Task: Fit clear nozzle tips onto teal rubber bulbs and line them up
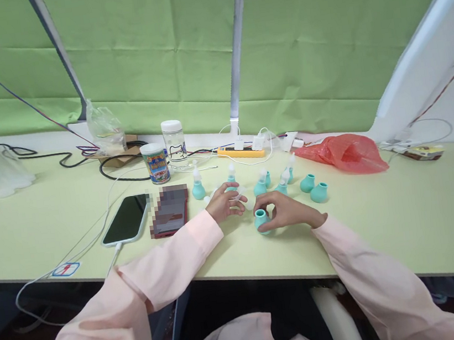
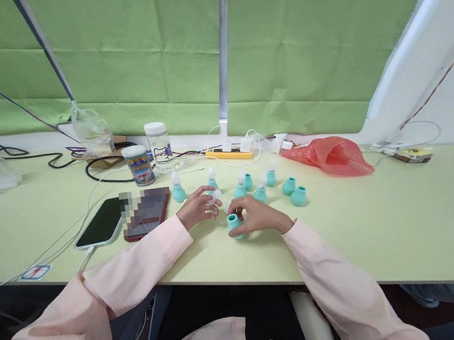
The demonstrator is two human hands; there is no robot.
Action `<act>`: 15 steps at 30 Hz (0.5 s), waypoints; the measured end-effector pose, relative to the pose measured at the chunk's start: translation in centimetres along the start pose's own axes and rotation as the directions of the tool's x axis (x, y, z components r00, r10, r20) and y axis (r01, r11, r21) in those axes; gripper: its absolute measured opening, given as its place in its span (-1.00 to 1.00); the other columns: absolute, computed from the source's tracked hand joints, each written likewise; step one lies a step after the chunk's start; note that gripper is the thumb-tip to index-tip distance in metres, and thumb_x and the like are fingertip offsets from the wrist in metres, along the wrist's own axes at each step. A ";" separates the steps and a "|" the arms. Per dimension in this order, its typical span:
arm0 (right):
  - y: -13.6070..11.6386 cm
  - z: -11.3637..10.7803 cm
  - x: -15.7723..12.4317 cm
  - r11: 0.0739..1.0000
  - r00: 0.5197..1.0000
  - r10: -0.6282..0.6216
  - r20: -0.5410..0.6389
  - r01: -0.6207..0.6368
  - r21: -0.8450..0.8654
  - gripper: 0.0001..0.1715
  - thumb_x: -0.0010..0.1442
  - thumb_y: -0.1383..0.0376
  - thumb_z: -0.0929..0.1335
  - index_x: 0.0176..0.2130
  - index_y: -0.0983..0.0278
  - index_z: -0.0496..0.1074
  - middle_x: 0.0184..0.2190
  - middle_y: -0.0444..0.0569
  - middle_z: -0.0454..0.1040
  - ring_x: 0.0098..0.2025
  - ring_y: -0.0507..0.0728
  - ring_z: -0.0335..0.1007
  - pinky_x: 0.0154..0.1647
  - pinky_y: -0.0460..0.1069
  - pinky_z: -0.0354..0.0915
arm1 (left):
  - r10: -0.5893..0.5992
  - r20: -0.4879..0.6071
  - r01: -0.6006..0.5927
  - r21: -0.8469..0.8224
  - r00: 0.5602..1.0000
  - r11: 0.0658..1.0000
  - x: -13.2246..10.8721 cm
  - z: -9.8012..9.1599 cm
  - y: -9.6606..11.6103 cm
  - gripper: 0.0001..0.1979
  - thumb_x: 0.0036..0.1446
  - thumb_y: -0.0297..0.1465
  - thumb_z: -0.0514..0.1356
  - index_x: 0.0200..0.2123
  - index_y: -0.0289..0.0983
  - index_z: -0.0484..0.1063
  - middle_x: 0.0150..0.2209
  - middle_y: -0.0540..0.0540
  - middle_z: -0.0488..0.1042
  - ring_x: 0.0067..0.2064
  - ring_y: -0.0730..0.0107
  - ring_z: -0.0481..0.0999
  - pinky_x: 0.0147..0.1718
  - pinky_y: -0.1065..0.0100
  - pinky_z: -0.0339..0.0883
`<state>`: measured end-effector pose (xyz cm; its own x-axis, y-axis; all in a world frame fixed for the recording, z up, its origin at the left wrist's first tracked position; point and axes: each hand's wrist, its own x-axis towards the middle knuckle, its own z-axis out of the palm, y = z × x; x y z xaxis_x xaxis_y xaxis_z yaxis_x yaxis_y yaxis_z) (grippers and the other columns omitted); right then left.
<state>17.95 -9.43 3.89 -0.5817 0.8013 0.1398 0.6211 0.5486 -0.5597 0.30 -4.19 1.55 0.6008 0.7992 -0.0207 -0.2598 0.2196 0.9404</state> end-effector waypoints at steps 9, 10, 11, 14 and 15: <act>-0.1 -0.6 -0.1 1.000 0.998 -0.007 -0.056 0.008 0.029 -0.70 -0.02 0.17 0.25 -0.31 0.29 0.35 -0.39 -0.07 0.38 -0.42 0.00 0.23 -0.56 -0.14 0.14 | 0.018 0.091 -0.016 -0.024 0.996 1.000 -0.2 -0.2 0.2 -0.70 -0.15 -0.41 0.19 -0.28 -0.41 0.30 -0.58 -0.05 0.35 -0.62 0.61 0.30 -0.62 0.50 0.16; -0.1 -0.6 -0.1 1.000 0.992 0.011 -0.125 -0.008 0.027 -0.70 0.00 0.17 0.23 -0.29 0.29 0.34 -0.41 -0.08 0.38 -0.44 -0.01 0.22 -0.58 -0.15 0.12 | 0.016 0.093 -0.013 -0.034 0.995 0.999 -0.3 -0.2 0.2 -0.69 -0.14 -0.40 0.19 -0.27 -0.42 0.31 -0.58 -0.05 0.35 -0.63 0.62 0.30 -0.62 0.51 0.15; -0.1 -0.6 -0.1 1.000 0.981 0.022 -0.191 -0.019 0.016 -0.70 0.01 0.17 0.21 -0.29 0.29 0.33 -0.44 -0.09 0.37 -0.47 -0.02 0.21 -0.60 -0.15 0.10 | 0.018 0.090 -0.015 -0.038 0.996 0.999 -0.3 -0.1 0.2 -0.67 -0.13 -0.38 0.19 -0.25 -0.42 0.31 -0.58 -0.05 0.35 -0.63 0.62 0.29 -0.63 0.52 0.14; 0.1 -0.2 0.1 0.995 0.932 -0.019 -0.361 -0.017 -0.098 -0.75 -0.03 0.20 0.23 -0.39 0.32 0.33 -0.52 -0.10 0.34 -0.52 -0.03 0.18 -0.58 -0.14 0.09 | 0.028 0.083 -0.027 -0.022 0.996 0.999 -0.4 0.1 0.2 -0.59 -0.12 -0.38 0.18 -0.15 -0.42 0.27 -0.56 -0.07 0.38 -0.62 0.62 0.29 -0.62 0.50 0.14; 0.3 0.0 0.2 0.988 0.914 -0.046 -0.403 -0.017 -0.152 -0.77 -0.06 0.20 0.25 -0.44 0.33 0.32 -0.55 -0.11 0.33 -0.53 -0.02 0.18 -0.55 -0.13 0.10 | 0.031 0.089 -0.030 -0.013 0.996 0.999 -0.4 0.1 0.2 -0.56 -0.11 -0.37 0.18 -0.12 -0.42 0.24 -0.55 -0.08 0.39 -0.61 0.61 0.30 -0.61 0.49 0.14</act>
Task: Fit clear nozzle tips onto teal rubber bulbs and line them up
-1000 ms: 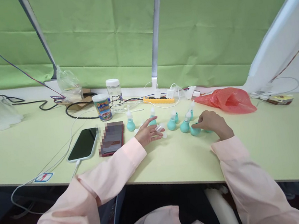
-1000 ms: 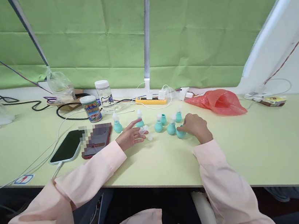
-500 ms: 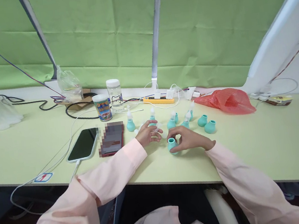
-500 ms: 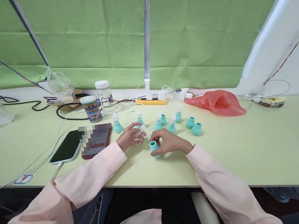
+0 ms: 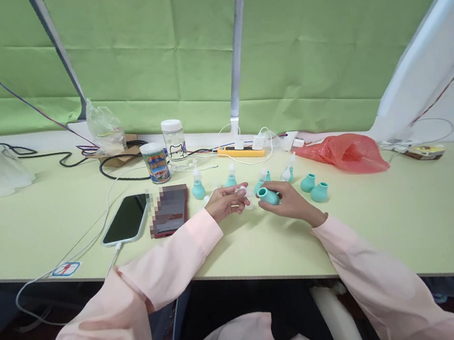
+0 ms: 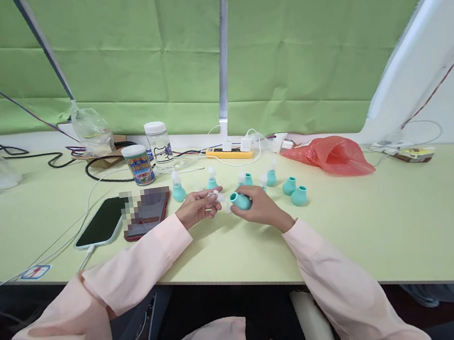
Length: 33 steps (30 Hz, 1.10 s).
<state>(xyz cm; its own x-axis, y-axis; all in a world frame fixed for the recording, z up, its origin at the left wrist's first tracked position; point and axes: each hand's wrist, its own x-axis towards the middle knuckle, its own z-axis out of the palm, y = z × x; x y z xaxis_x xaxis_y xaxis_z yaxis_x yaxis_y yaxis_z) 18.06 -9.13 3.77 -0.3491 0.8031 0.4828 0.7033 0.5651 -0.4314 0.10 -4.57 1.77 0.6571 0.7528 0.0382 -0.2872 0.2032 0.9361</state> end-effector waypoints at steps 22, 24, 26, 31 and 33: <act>0.8 3.0 -0.7 0.950 0.997 0.072 -0.015 -0.073 -0.304 -0.90 -0.19 0.31 0.23 -0.63 0.31 0.21 -0.69 -0.12 0.24 -0.61 -0.01 0.11 -0.60 -0.11 -0.07 | 0.124 0.055 -0.136 0.364 0.991 0.921 0.3 0.0 -0.8 -0.60 -0.19 -0.26 0.19 -0.30 -0.43 0.30 -0.64 -0.03 0.34 -0.65 0.58 0.28 -0.69 0.50 0.17; 0.9 3.2 -0.7 0.981 0.994 0.110 0.029 -0.104 -0.162 -0.90 -0.20 0.33 0.23 -0.65 0.32 0.20 -0.71 -0.16 0.18 -0.63 -0.05 0.06 -0.61 -0.12 -0.06 | 0.127 0.065 -0.142 0.381 0.990 0.914 0.2 0.0 -0.8 -0.60 -0.19 -0.25 0.19 -0.31 -0.43 0.31 -0.65 -0.04 0.34 -0.64 0.57 0.30 -0.68 0.51 0.18; 1.0 3.1 -0.5 0.989 0.982 0.147 0.118 -0.148 0.003 -0.91 -0.21 0.33 0.24 -0.64 0.33 0.21 -0.71 -0.19 0.15 -0.63 -0.06 0.03 -0.62 -0.13 -0.05 | 0.113 0.078 -0.135 0.396 0.991 0.908 0.2 0.1 -0.8 -0.59 -0.21 -0.24 0.20 -0.33 -0.44 0.31 -0.65 -0.04 0.34 -0.64 0.56 0.31 -0.68 0.51 0.18; 1.4 2.3 -0.1 0.860 0.878 0.238 0.415 -0.389 0.330 -0.86 -0.25 0.31 0.30 -0.64 0.34 0.22 -0.71 -0.23 0.08 -0.65 -0.09 -0.02 -0.67 -0.15 -0.07 | 0.063 0.126 -0.111 0.418 0.990 0.902 -0.1 0.4 -0.6 -0.59 -0.23 -0.23 0.21 -0.34 -0.43 0.32 -0.65 -0.05 0.34 -0.63 0.54 0.32 -0.68 0.50 0.19; 1.6 2.2 -0.1 0.756 0.809 0.279 0.517 -0.517 0.401 -0.84 -0.26 0.32 0.32 -0.64 0.34 0.21 -0.73 -0.24 0.07 -0.68 -0.11 -0.03 -0.71 -0.16 -0.10 | 0.064 0.141 -0.118 0.417 0.988 0.901 -0.2 0.5 -0.6 -0.59 -0.22 -0.24 0.21 -0.34 -0.43 0.32 -0.65 -0.05 0.34 -0.63 0.54 0.31 -0.67 0.50 0.19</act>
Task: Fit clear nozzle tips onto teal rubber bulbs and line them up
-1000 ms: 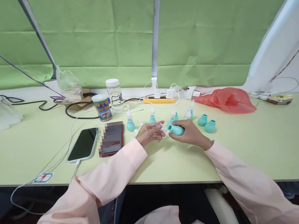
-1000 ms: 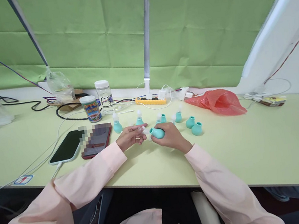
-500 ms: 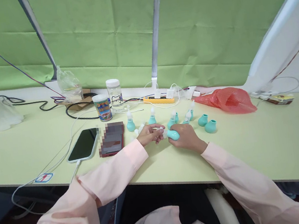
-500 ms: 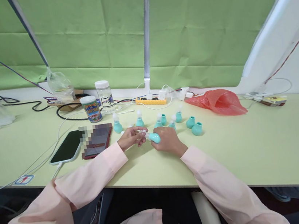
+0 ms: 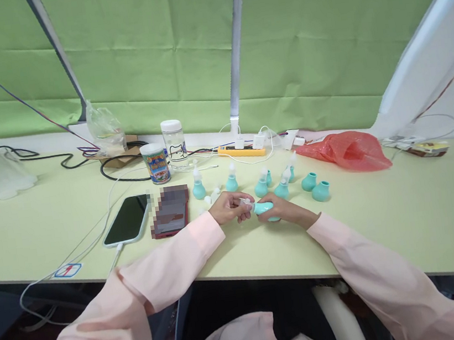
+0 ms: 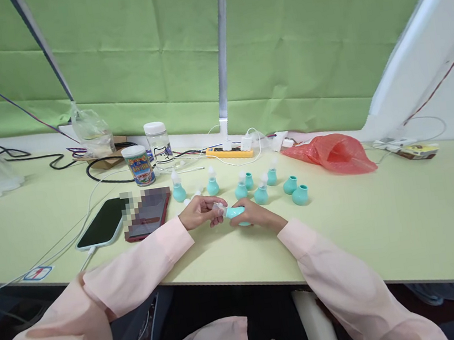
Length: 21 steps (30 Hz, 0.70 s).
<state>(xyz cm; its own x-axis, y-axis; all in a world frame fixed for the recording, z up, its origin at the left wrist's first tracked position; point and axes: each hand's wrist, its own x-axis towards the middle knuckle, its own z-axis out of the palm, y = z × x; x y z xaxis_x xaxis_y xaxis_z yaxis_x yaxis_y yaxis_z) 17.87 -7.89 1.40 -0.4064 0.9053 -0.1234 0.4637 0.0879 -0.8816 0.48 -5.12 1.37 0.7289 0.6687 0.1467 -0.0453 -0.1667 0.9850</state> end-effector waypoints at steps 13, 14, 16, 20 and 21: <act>0.8 0.3 0.4 0.729 0.879 0.009 0.477 -0.333 0.598 -0.84 -0.20 0.35 0.22 -0.48 0.34 0.18 -0.76 -0.20 0.14 -0.76 -0.12 -0.15 -0.82 -0.20 -0.27 | 0.089 -0.002 -0.088 0.098 0.996 0.991 -0.4 0.5 0.4 -0.64 -0.15 -0.24 0.16 -0.32 -0.41 0.31 -0.62 -0.03 0.30 -0.59 0.55 0.30 -0.64 0.51 0.17; 0.9 0.3 0.4 0.717 0.866 0.004 0.501 -0.352 0.602 -0.86 -0.20 0.33 0.21 -0.49 0.34 0.17 -0.76 -0.19 0.13 -0.76 -0.12 -0.17 -0.83 -0.20 -0.27 | 0.094 0.005 -0.094 0.104 0.996 0.990 -0.4 0.5 0.4 -0.64 -0.15 -0.24 0.16 -0.32 -0.40 0.31 -0.61 -0.03 0.30 -0.58 0.55 0.29 -0.63 0.51 0.17; 1.0 0.1 0.5 0.707 0.847 -0.002 0.531 -0.375 0.600 -0.87 -0.19 0.31 0.20 -0.52 0.33 0.16 -0.76 -0.19 0.13 -0.77 -0.13 -0.19 -0.83 -0.20 -0.28 | 0.100 0.014 -0.100 0.108 0.995 0.989 -0.4 0.6 0.3 -0.64 -0.15 -0.24 0.15 -0.31 -0.40 0.31 -0.60 -0.03 0.30 -0.58 0.56 0.28 -0.62 0.51 0.17; 0.8 0.1 0.6 0.744 0.887 -0.045 0.460 -0.277 0.608 -0.84 -0.17 0.30 0.21 -0.47 0.33 0.18 -0.74 -0.18 0.15 -0.76 -0.11 -0.15 -0.80 -0.18 -0.23 | 0.114 0.005 -0.114 0.106 0.993 0.988 -0.2 0.5 0.7 -0.60 -0.12 -0.23 0.13 -0.24 -0.39 0.30 -0.58 -0.04 0.30 -0.57 0.56 0.27 -0.60 0.50 0.15; 0.6 0.1 0.6 0.761 0.914 -0.058 0.401 -0.220 0.611 -0.83 -0.17 0.31 0.22 -0.45 0.33 0.20 -0.73 -0.18 0.17 -0.74 -0.11 -0.11 -0.79 -0.18 -0.21 | 0.121 -0.002 -0.120 0.106 0.993 0.987 -0.2 0.3 1.0 -0.57 -0.11 -0.22 0.11 -0.19 -0.38 0.29 -0.58 -0.04 0.31 -0.57 0.55 0.27 -0.60 0.50 0.15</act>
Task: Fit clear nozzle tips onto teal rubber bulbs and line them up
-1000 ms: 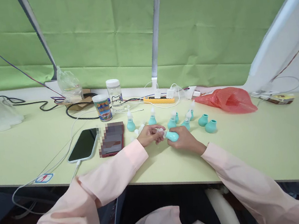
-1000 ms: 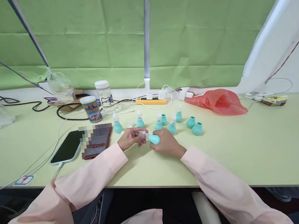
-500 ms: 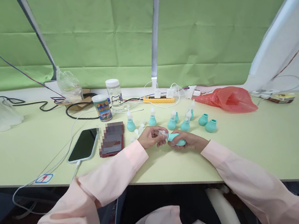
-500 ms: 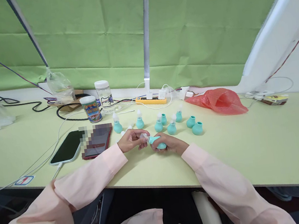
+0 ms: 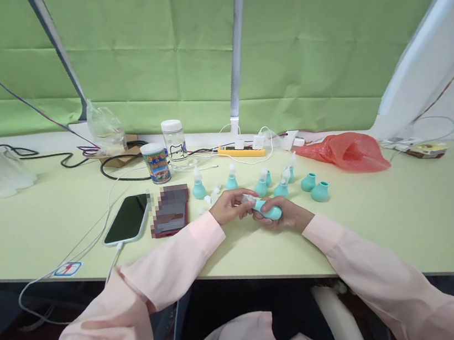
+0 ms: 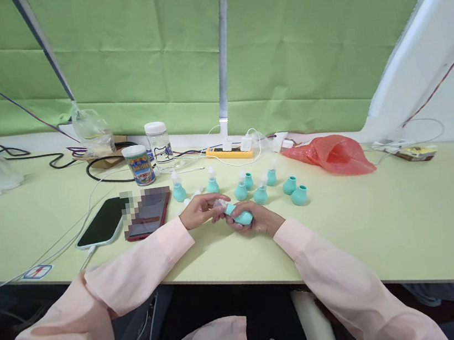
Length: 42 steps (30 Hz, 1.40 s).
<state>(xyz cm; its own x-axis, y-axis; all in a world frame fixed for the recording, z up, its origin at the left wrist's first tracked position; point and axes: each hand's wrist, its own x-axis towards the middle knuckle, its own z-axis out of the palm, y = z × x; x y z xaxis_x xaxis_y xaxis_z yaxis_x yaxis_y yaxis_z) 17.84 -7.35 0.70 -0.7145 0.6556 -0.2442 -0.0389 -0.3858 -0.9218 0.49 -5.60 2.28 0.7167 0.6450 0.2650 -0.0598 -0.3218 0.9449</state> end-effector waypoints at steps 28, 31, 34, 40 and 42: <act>-0.4 0.9 -0.5 0.905 0.927 -0.370 -0.070 0.342 -0.253 -0.85 -0.13 0.38 0.22 -0.47 0.39 0.32 -0.64 -0.08 0.29 -0.57 -0.02 0.17 -0.56 -0.10 0.01 | -0.300 -0.183 0.190 0.982 0.936 -0.007 -0.2 -6.1 0.6 -0.70 -0.17 -0.60 0.06 -0.28 -0.32 0.35 -0.28 -0.21 0.34 -0.19 0.19 0.34 -0.34 0.30 0.23; -0.4 0.9 -0.4 0.903 0.929 -0.367 -0.058 0.340 -0.264 -0.85 -0.13 0.38 0.22 -0.47 0.39 0.32 -0.64 -0.07 0.30 -0.56 -0.01 0.18 -0.56 -0.10 0.02 | -0.298 -0.160 0.159 0.987 0.941 -0.028 0.0 -6.0 0.2 -0.66 -0.16 -0.63 0.03 -0.25 -0.31 0.34 -0.28 -0.21 0.35 -0.21 0.19 0.36 -0.36 0.30 0.25; -0.4 0.8 -0.4 0.899 0.930 -0.365 -0.035 0.343 -0.272 -0.83 -0.14 0.37 0.22 -0.47 0.40 0.32 -0.63 -0.07 0.30 -0.56 -0.01 0.18 -0.55 -0.10 0.03 | -0.270 -0.131 0.121 0.991 0.954 -0.052 0.1 -5.9 0.0 -0.72 -0.15 -0.62 0.02 -0.31 -0.34 0.36 -0.31 -0.23 0.36 -0.25 0.18 0.39 -0.41 0.30 0.26; -0.4 1.0 -0.5 0.875 0.931 -0.365 -0.023 0.335 -0.350 -0.82 -0.15 0.36 0.23 -0.46 0.40 0.34 -0.63 -0.09 0.30 -0.56 -0.02 0.18 -0.55 -0.11 0.04 | -0.010 -0.177 0.177 0.984 0.984 -0.016 -0.2 -4.9 1.1 -0.80 -0.11 -0.43 0.02 -0.45 -0.41 0.39 -0.40 -0.26 0.39 -0.31 0.11 0.40 -0.44 0.23 0.27; -0.4 1.1 -0.5 0.847 0.924 -0.375 -0.069 0.311 -0.432 -0.83 -0.14 0.37 0.24 -0.46 0.39 0.35 -0.63 -0.10 0.30 -0.54 -0.01 0.19 -0.53 -0.11 0.05 | 0.133 -0.208 0.186 0.969 0.969 0.164 -0.3 -4.2 1.5 -0.80 -0.13 -0.41 0.04 -0.47 -0.41 0.38 -0.46 -0.21 0.40 -0.37 0.21 0.41 -0.43 0.27 0.28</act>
<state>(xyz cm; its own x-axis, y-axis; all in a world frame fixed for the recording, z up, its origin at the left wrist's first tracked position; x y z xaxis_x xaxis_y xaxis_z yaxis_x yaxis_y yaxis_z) 17.42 -8.27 1.51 -0.5975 0.7958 0.0991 0.0462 0.1574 -0.9864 -2.69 -3.34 4.41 0.5421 0.7265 0.4222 0.7964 -0.6045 0.0177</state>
